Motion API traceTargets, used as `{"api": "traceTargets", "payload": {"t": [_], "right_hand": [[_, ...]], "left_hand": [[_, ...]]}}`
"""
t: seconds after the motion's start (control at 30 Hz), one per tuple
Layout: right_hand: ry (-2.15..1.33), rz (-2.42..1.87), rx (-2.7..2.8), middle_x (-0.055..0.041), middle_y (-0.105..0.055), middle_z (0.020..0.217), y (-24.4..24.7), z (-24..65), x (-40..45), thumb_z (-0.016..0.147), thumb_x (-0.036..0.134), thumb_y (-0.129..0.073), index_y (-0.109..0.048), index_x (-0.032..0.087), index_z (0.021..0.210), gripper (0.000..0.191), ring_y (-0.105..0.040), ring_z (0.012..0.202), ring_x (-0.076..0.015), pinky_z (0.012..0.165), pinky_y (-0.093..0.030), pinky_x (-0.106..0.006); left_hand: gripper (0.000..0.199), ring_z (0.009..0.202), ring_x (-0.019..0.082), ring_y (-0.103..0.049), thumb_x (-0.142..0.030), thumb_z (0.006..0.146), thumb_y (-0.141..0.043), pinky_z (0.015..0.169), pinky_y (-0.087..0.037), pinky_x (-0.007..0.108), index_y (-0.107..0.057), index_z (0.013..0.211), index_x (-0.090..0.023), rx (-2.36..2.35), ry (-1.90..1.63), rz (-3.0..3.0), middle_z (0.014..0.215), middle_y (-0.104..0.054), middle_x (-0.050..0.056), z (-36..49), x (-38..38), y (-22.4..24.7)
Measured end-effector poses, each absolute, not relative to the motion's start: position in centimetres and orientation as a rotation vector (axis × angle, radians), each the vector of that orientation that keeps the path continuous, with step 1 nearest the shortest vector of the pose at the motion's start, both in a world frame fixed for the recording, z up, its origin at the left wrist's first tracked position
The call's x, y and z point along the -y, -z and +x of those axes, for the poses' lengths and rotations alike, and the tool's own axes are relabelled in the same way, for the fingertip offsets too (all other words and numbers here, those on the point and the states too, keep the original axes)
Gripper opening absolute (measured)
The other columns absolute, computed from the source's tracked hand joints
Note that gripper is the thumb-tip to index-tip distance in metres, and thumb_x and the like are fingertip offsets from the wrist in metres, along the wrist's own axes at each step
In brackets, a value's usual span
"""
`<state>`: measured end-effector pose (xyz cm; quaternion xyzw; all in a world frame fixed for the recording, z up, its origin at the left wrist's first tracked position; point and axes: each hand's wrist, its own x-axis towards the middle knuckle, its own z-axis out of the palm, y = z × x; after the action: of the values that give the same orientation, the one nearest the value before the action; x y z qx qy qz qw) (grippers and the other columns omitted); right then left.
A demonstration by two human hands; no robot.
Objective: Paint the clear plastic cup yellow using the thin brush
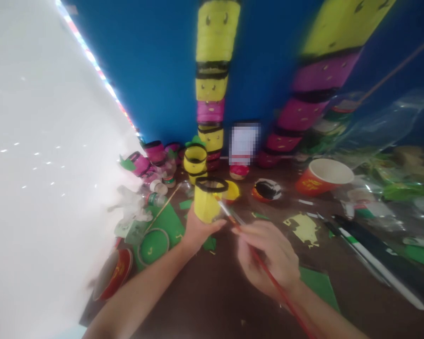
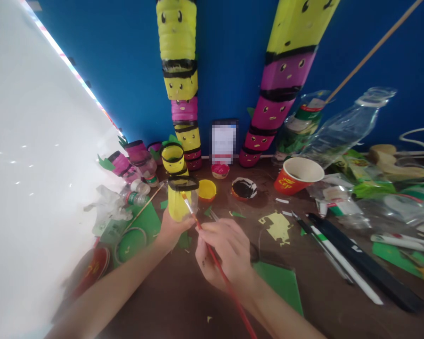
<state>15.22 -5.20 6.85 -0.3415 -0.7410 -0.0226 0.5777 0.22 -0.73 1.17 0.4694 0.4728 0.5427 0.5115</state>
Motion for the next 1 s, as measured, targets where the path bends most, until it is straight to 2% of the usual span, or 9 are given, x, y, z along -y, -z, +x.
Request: {"api": "traceTargets", "payload": {"t": [0.1, 0.23, 0.47, 0.67, 1.0], "right_hand": [[0.051, -0.804, 1.732, -0.0041, -0.066, 0.079, -6.81, 15.33, 5.32, 0.063, -0.003, -0.062, -0.057, 0.015, 0.084, 0.028, -0.062, 0.071, -0.0129, 0.070, -0.053, -0.032], [0.006, -0.793, 1.768, -0.0012, -0.063, 0.070, -7.23, 15.55, 5.69, 0.067, 0.002, -0.057, -0.055, 0.017, 0.079, 0.020, -0.061, 0.066, -0.0131, 0.068, -0.052, -0.034], [0.038, -0.807, 1.752, -0.0044, -0.067, 0.080, -7.24, 15.28, 5.35, 0.066, -0.002, -0.060, -0.056, 0.017, 0.087, 0.029, -0.063, 0.072, -0.0136, 0.069, -0.053, -0.032], [-0.012, -0.750, 1.770, -0.0017, -0.063, 0.070, -7.27, 15.72, 5.62, 0.065, 0.000, -0.056, -0.055, 0.017, 0.078, 0.021, -0.061, 0.065, -0.0129, 0.065, -0.052, -0.032], [0.067, -0.848, 1.700, -0.0055, -0.068, 0.077, -7.05, 15.46, 4.90, 0.064, -0.003, -0.061, -0.058, 0.015, 0.084, 0.027, -0.063, 0.072, -0.0151, 0.065, -0.053, -0.032]], "left_hand": [[0.055, 0.089, 0.022, -0.061, -0.028, 0.050, -0.082, 0.080, -0.048, 0.034, -0.057, 0.098, -0.015, -1.149, -1.303, 1.116, 0.099, -0.066, 0.009, 0.25, 0.79, -1.39], [0.052, 0.079, 0.019, -0.060, -0.025, 0.050, -0.080, 0.074, -0.048, 0.033, -0.057, 0.095, -0.015, -1.269, -1.289, 1.121, 0.089, -0.066, 0.006, 0.29, 0.87, -1.81], [0.051, 0.083, 0.019, -0.060, -0.028, 0.053, -0.080, 0.077, -0.048, 0.033, -0.058, 0.097, -0.015, -1.190, -1.295, 1.126, 0.093, -0.065, 0.007, 0.29, 0.87, -1.46], [0.045, 0.080, 0.019, -0.061, -0.024, 0.055, -0.077, 0.076, -0.048, 0.034, -0.060, 0.096, -0.015, -1.172, -1.296, 1.120, 0.086, -0.067, 0.006, 0.19, 0.75, -1.39], [0.056, 0.086, 0.020, -0.061, -0.027, 0.058, -0.078, 0.081, -0.047, 0.034, -0.057, 0.109, -0.017, -0.993, -1.305, 1.089, 0.097, -0.066, 0.008, 0.13, 0.77, -1.30]]}}
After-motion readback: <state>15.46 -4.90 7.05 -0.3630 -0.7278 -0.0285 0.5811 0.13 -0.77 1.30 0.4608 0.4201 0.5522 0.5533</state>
